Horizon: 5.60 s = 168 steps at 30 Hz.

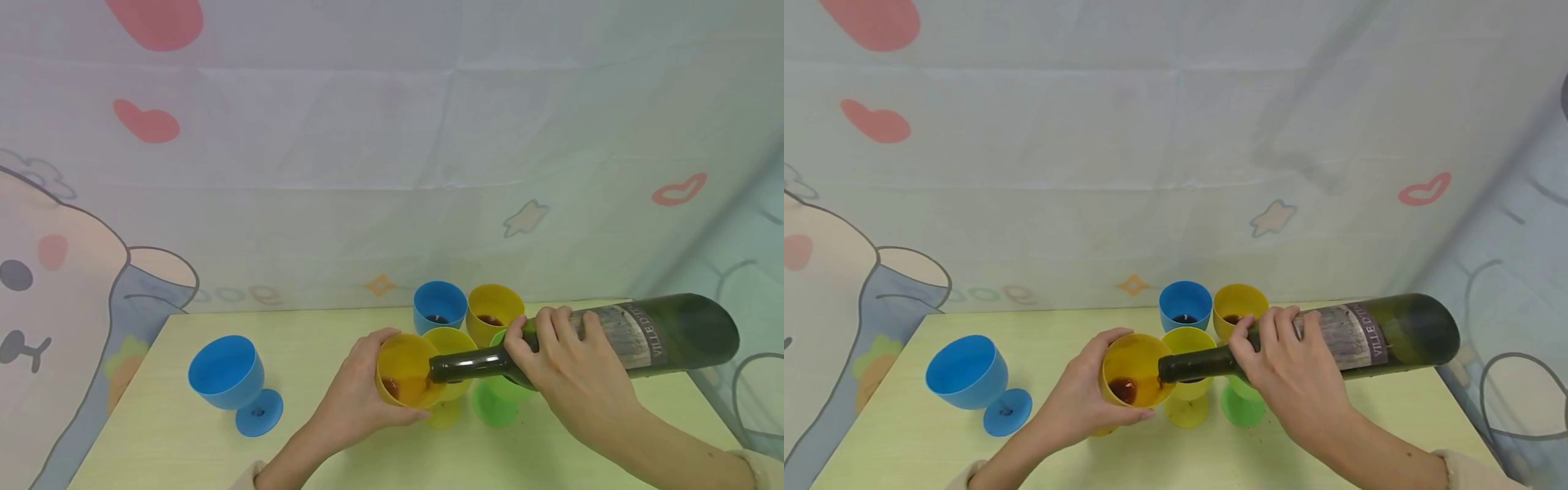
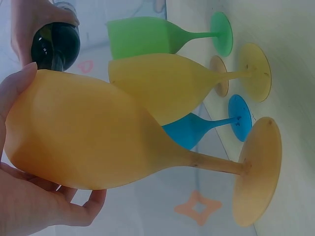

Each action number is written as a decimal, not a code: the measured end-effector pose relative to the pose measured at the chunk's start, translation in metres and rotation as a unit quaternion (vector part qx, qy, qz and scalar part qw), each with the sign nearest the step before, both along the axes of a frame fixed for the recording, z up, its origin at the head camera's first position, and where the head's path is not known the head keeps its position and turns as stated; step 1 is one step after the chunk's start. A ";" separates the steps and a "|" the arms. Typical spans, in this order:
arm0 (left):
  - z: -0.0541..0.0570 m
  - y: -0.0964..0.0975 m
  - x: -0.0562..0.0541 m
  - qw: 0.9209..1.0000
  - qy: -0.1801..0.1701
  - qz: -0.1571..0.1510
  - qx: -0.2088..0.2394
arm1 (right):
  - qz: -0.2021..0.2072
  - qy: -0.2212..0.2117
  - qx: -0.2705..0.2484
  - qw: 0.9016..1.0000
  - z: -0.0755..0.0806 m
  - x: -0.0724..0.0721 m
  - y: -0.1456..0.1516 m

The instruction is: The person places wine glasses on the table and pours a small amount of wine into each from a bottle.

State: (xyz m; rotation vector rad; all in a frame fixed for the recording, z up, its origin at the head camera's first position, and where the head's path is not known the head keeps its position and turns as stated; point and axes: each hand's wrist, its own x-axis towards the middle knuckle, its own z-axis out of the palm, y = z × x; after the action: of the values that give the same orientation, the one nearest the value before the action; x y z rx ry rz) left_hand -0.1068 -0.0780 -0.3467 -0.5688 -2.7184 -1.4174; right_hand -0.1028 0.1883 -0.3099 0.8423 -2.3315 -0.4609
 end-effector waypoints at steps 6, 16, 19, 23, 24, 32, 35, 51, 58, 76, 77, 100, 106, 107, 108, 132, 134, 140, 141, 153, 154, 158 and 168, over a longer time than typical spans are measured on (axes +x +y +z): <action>0.001 0.001 0.000 1.000 -0.002 -0.001 -0.003 | -0.008 -0.008 0.005 1.000 0.000 0.000 0.000; -0.001 0.001 0.000 1.000 0.002 0.003 -0.009 | -0.006 -0.005 0.009 1.000 -0.001 0.000 0.000; -0.002 0.001 0.000 1.000 0.005 0.003 -0.008 | -0.004 -0.004 0.007 1.000 -0.001 0.000 0.001; -0.002 0.001 0.000 1.000 0.004 0.003 -0.006 | -0.004 -0.004 0.007 1.000 -0.001 0.000 0.001; -0.002 0.001 0.000 1.000 0.003 0.003 -0.006 | -0.004 -0.005 0.008 1.000 -0.001 0.000 0.001; -0.002 0.001 0.000 1.000 0.000 0.004 -0.010 | -0.008 -0.009 0.014 1.000 -0.001 0.001 0.000; -0.002 0.001 0.000 1.000 0.001 0.004 -0.011 | -0.008 -0.010 0.013 1.000 -0.001 0.001 0.000; 0.000 0.001 0.000 1.000 -0.003 -0.005 -0.009 | -0.007 -0.017 0.012 1.000 -0.001 0.000 0.002; -0.001 0.002 -0.001 1.000 0.004 -0.005 -0.007 | -0.012 -0.031 0.006 0.999 -0.003 -0.002 0.005; 0.002 0.001 -0.004 1.000 -0.012 -0.006 -0.009 | -0.045 -0.095 -0.039 0.994 -0.012 -0.002 0.009; 0.002 0.001 -0.004 1.000 -0.014 -0.004 -0.008 | -0.047 -0.101 -0.045 0.993 -0.013 -0.001 0.010; -0.015 -0.027 -0.051 0.993 -0.049 0.082 0.062 | -0.133 -0.268 -0.297 0.907 -0.018 -0.015 0.069; -0.030 -0.026 -0.069 0.991 -0.040 0.103 0.070 | -0.127 -0.301 -0.389 0.862 -0.038 -0.014 0.080; -0.033 -0.026 -0.072 0.991 -0.038 0.106 0.073 | -0.130 -0.303 -0.398 0.856 -0.042 -0.014 0.081; -0.036 -0.025 -0.075 0.990 -0.037 0.108 0.078 | -0.135 -0.305 -0.406 0.851 -0.045 -0.013 0.083; -0.058 -0.008 -0.109 0.971 -0.085 0.159 0.156 | -0.205 -0.318 -0.518 0.768 -0.090 -0.006 0.089; -0.059 -0.008 -0.110 0.971 -0.086 0.158 0.155 | -0.207 -0.318 -0.522 0.764 -0.092 -0.006 0.089; -0.057 -0.007 -0.111 0.973 -0.095 0.151 0.146 | -0.213 -0.322 -0.536 0.751 -0.095 -0.006 0.092; -0.057 -0.007 -0.110 0.973 -0.098 0.149 0.143 | -0.213 -0.322 -0.538 0.749 -0.096 -0.006 0.093; -0.043 -0.026 -0.090 0.979 -0.098 0.149 0.096 | -0.217 -0.334 -0.549 0.735 -0.101 0.000 0.103; -0.040 -0.030 -0.086 0.981 -0.089 0.148 0.091 | -0.214 -0.334 -0.552 0.733 -0.101 0.001 0.103; -0.022 -0.048 -0.066 0.986 -0.069 0.139 0.063 | -0.207 -0.330 -0.561 0.731 -0.103 0.002 0.106; 0.026 -0.108 -0.009 0.986 -0.060 0.158 0.000 | -0.201 -0.325 -0.571 0.727 -0.105 0.004 0.111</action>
State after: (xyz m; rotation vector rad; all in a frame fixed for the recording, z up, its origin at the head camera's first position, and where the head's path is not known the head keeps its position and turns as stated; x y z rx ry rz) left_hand -0.1162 -0.1857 -0.3204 -0.0456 -2.7382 -1.4076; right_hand -0.0988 0.2993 -0.4154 -0.1883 -2.6961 1.2491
